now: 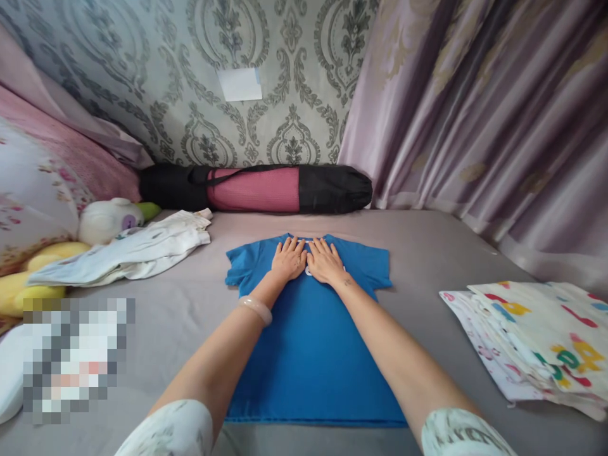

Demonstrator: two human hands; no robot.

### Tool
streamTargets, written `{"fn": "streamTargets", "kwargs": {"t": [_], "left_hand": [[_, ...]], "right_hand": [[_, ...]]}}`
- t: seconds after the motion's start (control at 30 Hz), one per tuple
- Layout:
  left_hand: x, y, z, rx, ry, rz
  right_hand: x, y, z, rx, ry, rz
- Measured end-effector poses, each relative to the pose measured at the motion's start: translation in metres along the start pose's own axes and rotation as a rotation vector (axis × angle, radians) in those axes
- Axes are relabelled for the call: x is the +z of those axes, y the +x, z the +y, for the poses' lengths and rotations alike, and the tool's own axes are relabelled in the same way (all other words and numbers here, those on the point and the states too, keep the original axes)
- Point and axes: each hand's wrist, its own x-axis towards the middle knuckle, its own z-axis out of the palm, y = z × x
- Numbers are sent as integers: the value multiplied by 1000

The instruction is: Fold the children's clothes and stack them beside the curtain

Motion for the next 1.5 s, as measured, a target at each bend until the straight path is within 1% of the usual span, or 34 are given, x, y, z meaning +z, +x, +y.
{"fn": "streamTargets", "kwargs": {"t": [0.1,0.23,0.3,0.37,0.47,0.6,0.7,0.77,0.9,1.0,1.1,1.17,1.23,1.3,1.37,1.4,1.43,1.47,1.5], "left_hand": [[3,2,-2,-28,-13,-10],[-1,4,-4,-24,-24,-51],[-5,-2,-7,-9,-54,-89],[-9,-15,-12,16,-76,-111],[-12,-54,-24,70,-63,-129],[-20,-122,-39,118,-8,-166],[-28,-171,-43,148,24,-158],[-32,-199,-43,181,29,-151],[-39,-241,-45,172,2,-167],[-44,-262,-58,133,-16,-186],[-51,-274,-70,69,2,-226],[-57,-275,-66,30,40,-226],[-59,-269,-49,60,64,-168],[-58,-259,-24,165,45,-90],[-51,-251,0,251,15,-73],[-47,-248,8,261,9,-90],[-43,-246,11,254,9,-108],[-39,-246,10,234,14,-121],[-36,-248,4,210,22,-126]], "right_hand": [[5,0,2,9,19,-25],[4,5,5,12,39,-40],[0,4,8,7,82,-63],[-7,-5,11,2,133,-92],[-15,-37,17,-30,147,-141],[-20,-103,23,-89,88,-171],[-23,-149,23,-115,58,-173],[-26,-175,19,-140,54,-176],[-34,-220,12,-179,68,-197],[-42,-248,12,-194,69,-209],[-51,-266,11,-190,62,-242],[-54,-270,1,-181,55,-255],[-53,-268,-17,-200,57,-214],[-49,-262,-41,-257,80,-159],[-43,-258,-61,-292,113,-173],[-41,-258,-68,-299,124,-176],[-39,-260,-71,-300,133,-177],[-38,-263,-70,-299,137,-172],[-38,-268,-66,-295,138,-165]]}}
